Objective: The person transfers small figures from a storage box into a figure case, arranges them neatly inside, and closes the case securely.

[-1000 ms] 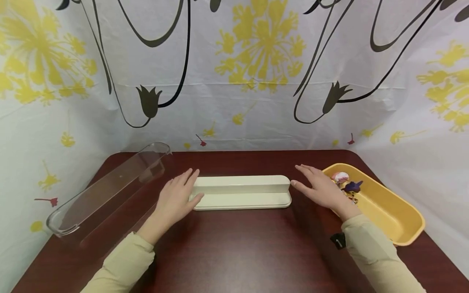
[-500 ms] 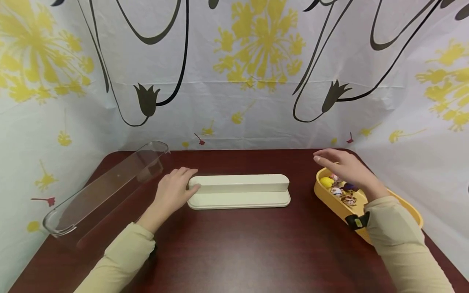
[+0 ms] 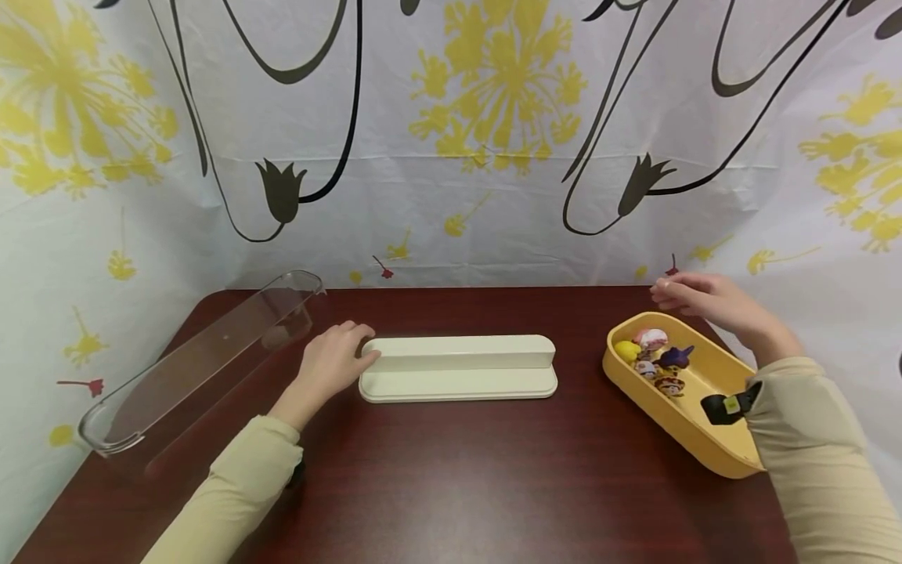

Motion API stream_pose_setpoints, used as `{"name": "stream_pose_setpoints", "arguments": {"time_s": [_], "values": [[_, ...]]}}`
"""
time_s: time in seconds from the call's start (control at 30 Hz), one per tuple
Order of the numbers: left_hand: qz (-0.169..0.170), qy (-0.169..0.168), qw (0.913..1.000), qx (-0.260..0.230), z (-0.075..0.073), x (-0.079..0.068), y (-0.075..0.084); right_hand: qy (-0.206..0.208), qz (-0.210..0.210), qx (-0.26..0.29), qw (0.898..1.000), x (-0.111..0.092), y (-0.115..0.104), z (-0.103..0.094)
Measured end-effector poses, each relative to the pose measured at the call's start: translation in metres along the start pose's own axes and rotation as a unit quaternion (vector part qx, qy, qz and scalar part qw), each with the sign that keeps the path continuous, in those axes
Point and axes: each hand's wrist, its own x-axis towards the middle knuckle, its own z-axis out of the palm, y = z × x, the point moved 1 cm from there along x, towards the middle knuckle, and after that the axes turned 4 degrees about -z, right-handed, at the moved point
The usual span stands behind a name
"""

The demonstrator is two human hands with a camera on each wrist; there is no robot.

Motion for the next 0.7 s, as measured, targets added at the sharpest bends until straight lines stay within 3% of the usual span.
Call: {"name": "stream_pose_setpoints", "arguments": {"time_s": [0.2,0.53,0.7], "values": [[-0.011,-0.025,0.9996,-0.005,0.003,0.004,-0.003,-0.002,0.029,0.018,0.999,-0.006,0.024,-0.010],[-0.037,-0.068,0.9970,-0.007,0.012,0.007,-0.010,-0.023,0.004,0.094,0.995,-0.009,0.060,-0.016],[-0.036,-0.070,0.9969,-0.006,0.013,0.007,-0.013,-0.018,0.024,0.116,0.993,-0.011,0.074,-0.017]]}}
